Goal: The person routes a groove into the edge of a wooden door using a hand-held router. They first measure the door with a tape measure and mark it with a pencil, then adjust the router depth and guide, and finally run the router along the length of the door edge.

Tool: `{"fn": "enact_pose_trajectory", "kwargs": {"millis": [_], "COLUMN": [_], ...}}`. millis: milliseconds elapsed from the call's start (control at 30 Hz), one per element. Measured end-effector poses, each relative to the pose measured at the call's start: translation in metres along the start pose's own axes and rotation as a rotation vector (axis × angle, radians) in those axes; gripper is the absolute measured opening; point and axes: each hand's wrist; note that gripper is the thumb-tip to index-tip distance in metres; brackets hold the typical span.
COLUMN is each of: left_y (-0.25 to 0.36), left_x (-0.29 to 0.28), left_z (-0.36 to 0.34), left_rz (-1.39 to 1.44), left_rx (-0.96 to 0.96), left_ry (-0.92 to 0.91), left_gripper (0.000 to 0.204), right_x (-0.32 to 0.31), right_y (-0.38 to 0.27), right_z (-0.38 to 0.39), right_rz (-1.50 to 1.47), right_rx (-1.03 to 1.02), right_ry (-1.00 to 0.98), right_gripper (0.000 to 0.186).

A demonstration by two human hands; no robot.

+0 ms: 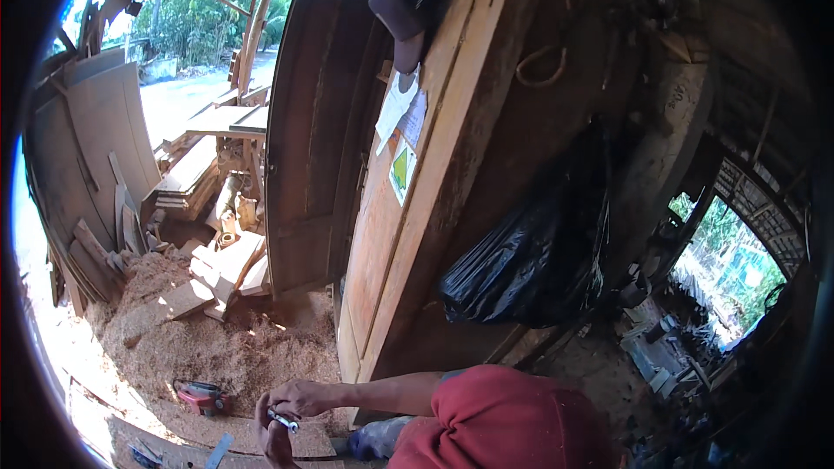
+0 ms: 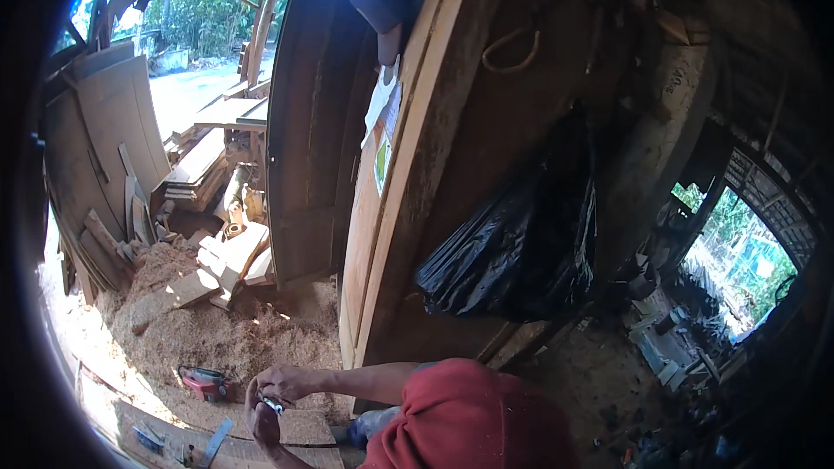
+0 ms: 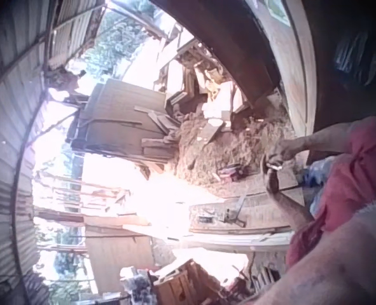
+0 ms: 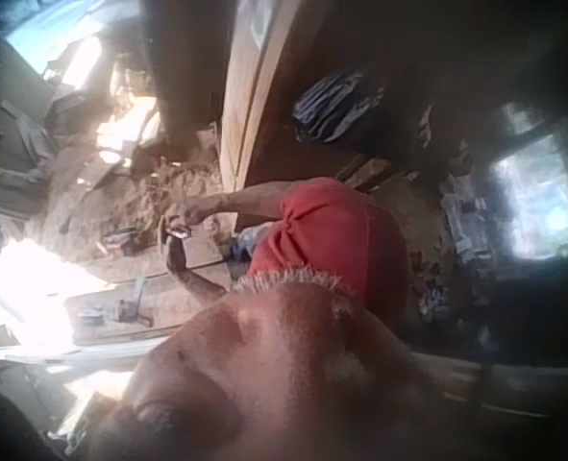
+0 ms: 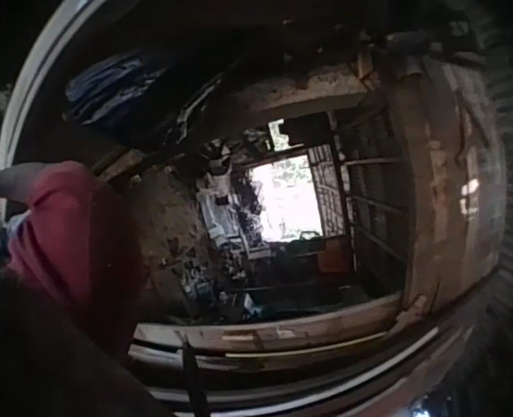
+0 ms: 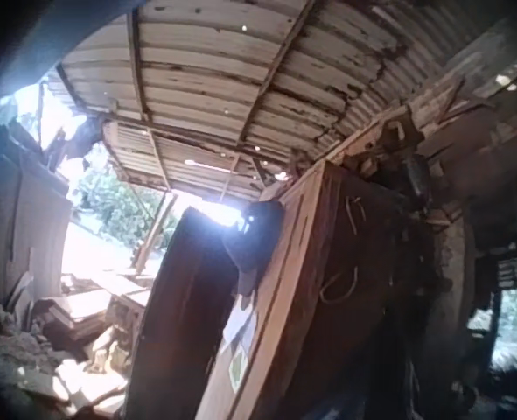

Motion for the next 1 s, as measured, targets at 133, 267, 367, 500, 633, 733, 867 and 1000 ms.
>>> {"fn": "enact_pose_trajectory", "kwargs": {"millis": [133, 267, 367, 500, 633, 733, 867, 1000], "left_y": [0.017, 0.058, 0.06, 0.057, 0.056, 0.062, 0.066, 0.068], "left_x": [0.028, 0.082, 0.117, 0.131, 0.145, 0.142, 0.132, 0.12], "left_z": [-0.03, -0.039, -0.05, -0.047, -0.046, -0.038, -0.026, -0.008], "left_rz": [0.128, 0.041, -0.05, -0.112, -0.134, -0.235, -0.288, -0.235], "left_rx": [-0.162, -0.319, -0.324, -0.259, -0.243, -0.232, -0.264, -0.225], "left_ry": [-0.328, -0.429, -0.464, -0.367, -0.271, -0.249, -0.126, -0.037], "left_gripper": [0.091, 0.093, 0.09, 0.072, 0.063, 0.06, 0.058, 0.05], "right_x": [-0.065, -0.13, -0.179, -0.283, -0.375, -0.463, -0.556, -0.58], "right_y": [-0.084, -0.197, -0.281, -0.374, -0.461, -0.497, -0.505, -0.502], "right_z": [0.07, 0.136, 0.205, 0.267, 0.305, 0.334, 0.386, 0.392], "right_rz": [0.429, 0.637, 1.008, 1.414, 1.262, 1.451, 1.438, 1.335], "right_rx": [-0.121, -0.288, -0.21, -0.269, 0.012, 0.044, 0.224, 0.136], "right_ry": [0.27, 0.586, 0.728, 0.911, 1.128, 1.179, 1.204, 1.238], "right_gripper": [0.018, 0.016, 0.015, 0.015, 0.026, 0.034, 0.032, 0.036]}}
Point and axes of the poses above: each hand's wrist, its own z-axis away from the middle knuckle, its own x-axis out of the palm, y = z × x, and after that the axes turned 14 degrees about -y, right-handed
